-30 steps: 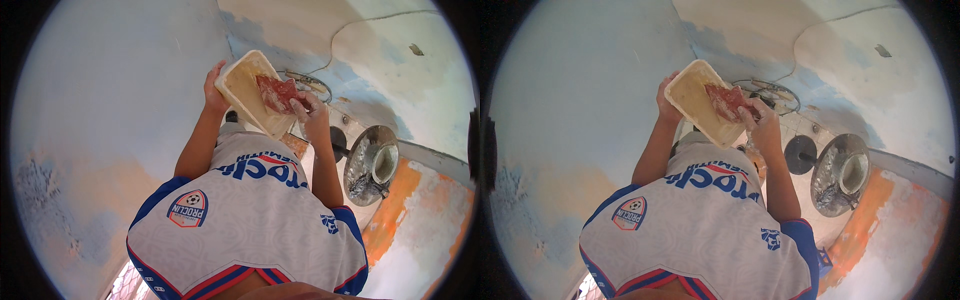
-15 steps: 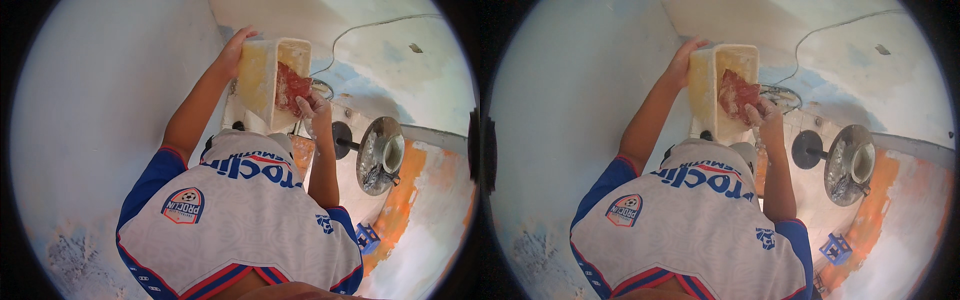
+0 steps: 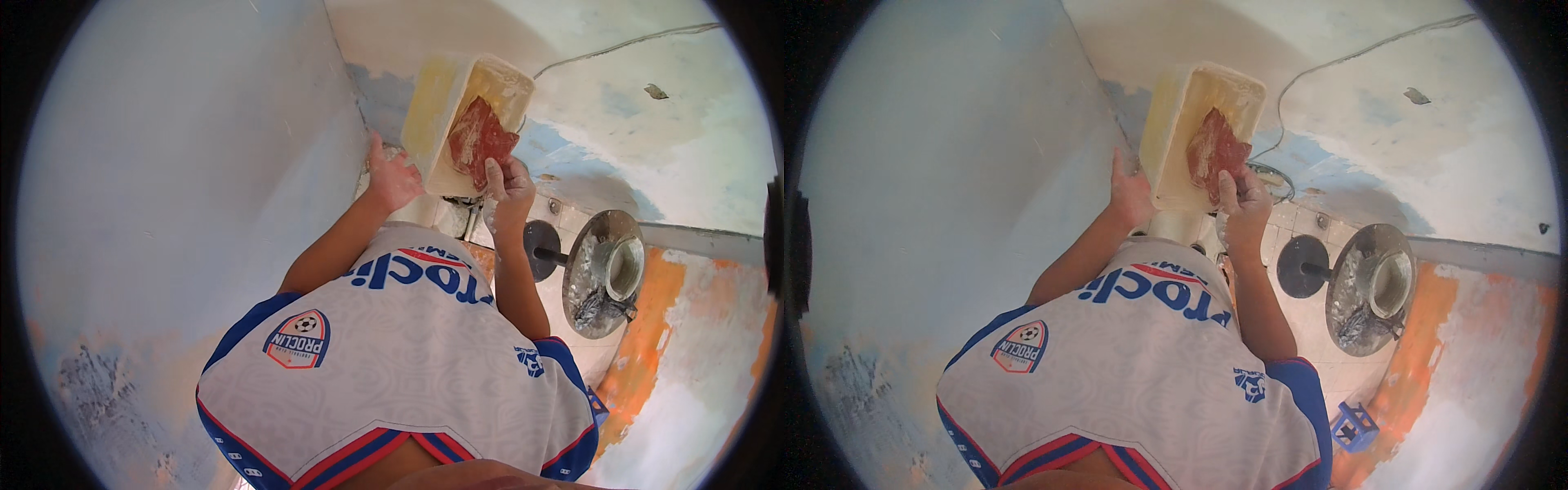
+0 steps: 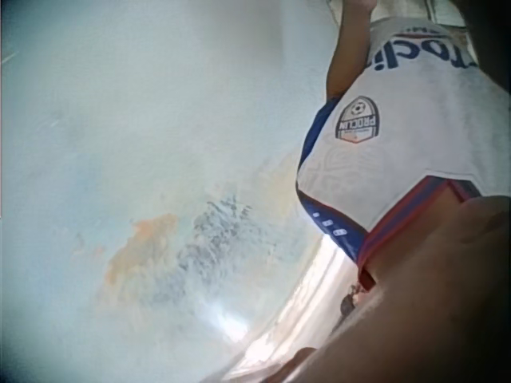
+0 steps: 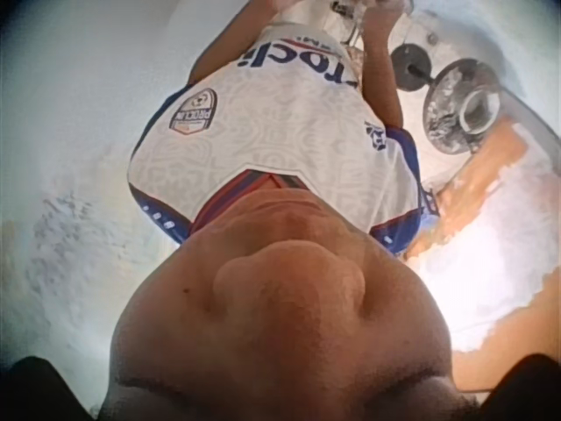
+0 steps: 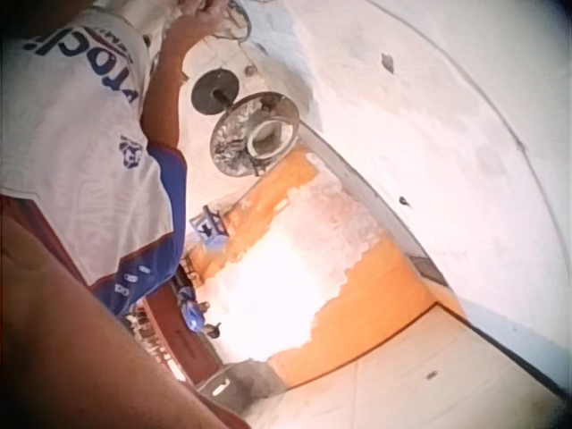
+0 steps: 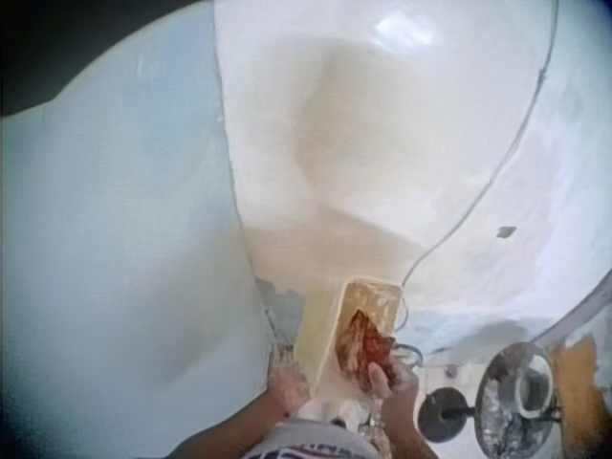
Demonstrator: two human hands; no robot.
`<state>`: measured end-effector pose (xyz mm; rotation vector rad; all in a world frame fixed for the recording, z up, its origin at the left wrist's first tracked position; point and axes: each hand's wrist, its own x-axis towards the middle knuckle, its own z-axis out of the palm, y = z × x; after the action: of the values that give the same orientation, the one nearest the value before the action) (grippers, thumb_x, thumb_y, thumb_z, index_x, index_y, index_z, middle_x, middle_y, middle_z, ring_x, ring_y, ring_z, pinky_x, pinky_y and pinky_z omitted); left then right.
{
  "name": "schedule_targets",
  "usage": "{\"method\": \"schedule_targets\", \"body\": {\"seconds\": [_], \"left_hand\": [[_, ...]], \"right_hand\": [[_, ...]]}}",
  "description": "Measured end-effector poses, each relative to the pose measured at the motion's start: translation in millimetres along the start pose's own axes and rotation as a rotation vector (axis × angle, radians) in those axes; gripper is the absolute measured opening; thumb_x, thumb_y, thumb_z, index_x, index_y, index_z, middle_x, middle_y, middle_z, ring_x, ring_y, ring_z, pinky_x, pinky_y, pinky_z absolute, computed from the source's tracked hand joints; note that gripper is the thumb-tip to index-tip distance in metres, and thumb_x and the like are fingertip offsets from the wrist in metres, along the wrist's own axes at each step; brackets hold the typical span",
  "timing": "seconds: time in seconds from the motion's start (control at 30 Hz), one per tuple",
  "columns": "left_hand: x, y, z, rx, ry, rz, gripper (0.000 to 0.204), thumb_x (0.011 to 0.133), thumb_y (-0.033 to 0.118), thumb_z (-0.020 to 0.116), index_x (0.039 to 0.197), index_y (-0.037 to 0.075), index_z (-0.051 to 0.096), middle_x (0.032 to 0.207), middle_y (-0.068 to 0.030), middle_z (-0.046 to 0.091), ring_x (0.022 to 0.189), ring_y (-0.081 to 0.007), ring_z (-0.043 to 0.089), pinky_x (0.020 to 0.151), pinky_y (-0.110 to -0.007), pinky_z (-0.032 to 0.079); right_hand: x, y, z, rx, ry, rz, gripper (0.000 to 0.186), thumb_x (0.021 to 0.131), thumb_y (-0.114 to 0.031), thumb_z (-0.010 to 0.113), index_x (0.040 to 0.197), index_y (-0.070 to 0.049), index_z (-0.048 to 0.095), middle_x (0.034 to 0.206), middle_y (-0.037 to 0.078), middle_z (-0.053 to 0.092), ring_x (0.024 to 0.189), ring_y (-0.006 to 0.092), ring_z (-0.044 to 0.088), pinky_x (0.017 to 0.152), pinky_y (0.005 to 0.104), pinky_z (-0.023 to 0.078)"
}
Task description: The person applies white plaster to a crack in a wall using a red scraper, dipping the scraper into a plastic container for more material.
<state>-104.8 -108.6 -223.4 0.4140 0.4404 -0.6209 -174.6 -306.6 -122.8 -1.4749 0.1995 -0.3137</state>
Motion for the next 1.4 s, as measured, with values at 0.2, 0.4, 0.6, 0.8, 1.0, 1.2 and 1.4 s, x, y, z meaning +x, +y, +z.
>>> {"method": "schedule_targets", "body": {"seconds": [0.2, 0.4, 0.6, 0.8, 1.0, 1.2, 1.4], "left_hand": [[-24.7, -12.6, 86.2, -0.154, -0.661, 0.017, 0.090, 0.096, 0.077, 0.036, 0.155, 0.010, 0.040, 0.156, -0.0161, 0.044, 0.141, -0.0358, 0.046, 0.120, -0.056, 0.031], [-28.6, -44.6, 103.3, -0.011, -0.300, 0.363, 0.079, 0.103, 0.066, 0.033, 0.156, 0.008, 0.038, 0.152, -0.0160, 0.049, 0.137, -0.0338, 0.050, 0.116, -0.051, 0.039], [-33.7, -72.0, 98.0, -0.036, -0.402, 0.283, 0.079, 0.102, 0.068, 0.033, 0.156, 0.011, 0.039, 0.152, -0.0154, 0.050, 0.137, -0.0344, 0.050, 0.116, -0.051, 0.039], [-42.9, -96.3, 95.1, -0.174, -0.456, 0.273, 0.077, 0.102, 0.066, 0.034, 0.156, 0.012, 0.040, 0.152, -0.0148, 0.050, 0.137, -0.0341, 0.051, 0.115, -0.052, 0.040], [-45.6, -91.3, 98.8, -0.084, -0.360, 0.460, 0.073, 0.102, 0.063, 0.037, 0.155, 0.012, 0.040, 0.152, -0.0141, 0.050, 0.136, -0.0339, 0.051, 0.114, -0.051, 0.041], [-54.5, -96.5, 97.4, -0.098, -0.341, 0.520, 0.072, 0.103, 0.062, 0.038, 0.154, 0.012, 0.040, 0.150, -0.0127, 0.051, 0.135, -0.0328, 0.052, 0.114, -0.051, 0.043], [-48.9, -101.7, 86.6, -0.173, -0.449, 0.498, 0.070, 0.104, 0.061, 0.035, 0.155, 0.013, 0.040, 0.150, -0.0123, 0.051, 0.133, -0.0332, 0.054, 0.112, -0.050, 0.045]], "right_hand": [[4.3, -14.3, -10.2, 0.027, -0.037, -0.003, 0.017, 0.100, -0.007, 0.066, 0.114, 0.002, 0.069, 0.096, 0.001, 0.070, 0.077, 0.0054, 0.059, 0.069, 0.0195, 0.045], [7.2, -30.6, -38.2, -0.093, -0.176, 0.038, 0.026, 0.098, -0.011, 0.070, 0.121, 0.002, 0.069, 0.097, 0.003, 0.070, 0.083, 0.0071, 0.061, 0.070, 0.0217, 0.049], [-1.7, -31.4, -65.3, -0.283, -0.170, -0.129, 0.027, 0.096, -0.011, 0.072, 0.117, 0.006, 0.071, 0.101, 0.007, 0.069, 0.085, 0.0083, 0.061, 0.071, 0.0220, 0.050], [-1.2, -29.1, -85.1, -0.430, -0.323, -0.125, 0.025, 0.097, -0.007, 0.071, 0.118, 0.006, 0.070, 0.105, 0.008, 0.069, 0.087, 0.0089, 0.062, 0.072, 0.0207, 0.051], [0.7, -32.5, -62.7, 0.010, -0.115, -0.105, 0.024, 0.092, -0.009, 0.078, 0.110, 0.005, 0.070, 0.099, 0.010, 0.072, 0.084, 0.0111, 0.066, 0.071, 0.0244, 0.055], [7.7, -40.9, -65.0, -0.522, -0.116, -0.412, 0.020, 0.085, -0.006, 0.083, 0.091, 0.001, 0.066, 0.091, 0.009, 0.067, 0.080, 0.0165, 0.069, 0.069, 0.0268, 0.056], [-1.3, -55.9, -69.7, -0.618, -0.009, -0.771, 0.019, 0.085, -0.005, 0.082, 0.092, 0.003, 0.066, 0.083, 0.010, 0.068, 0.065, 0.0165, 0.068, 0.062, 0.0280, 0.055]]}}
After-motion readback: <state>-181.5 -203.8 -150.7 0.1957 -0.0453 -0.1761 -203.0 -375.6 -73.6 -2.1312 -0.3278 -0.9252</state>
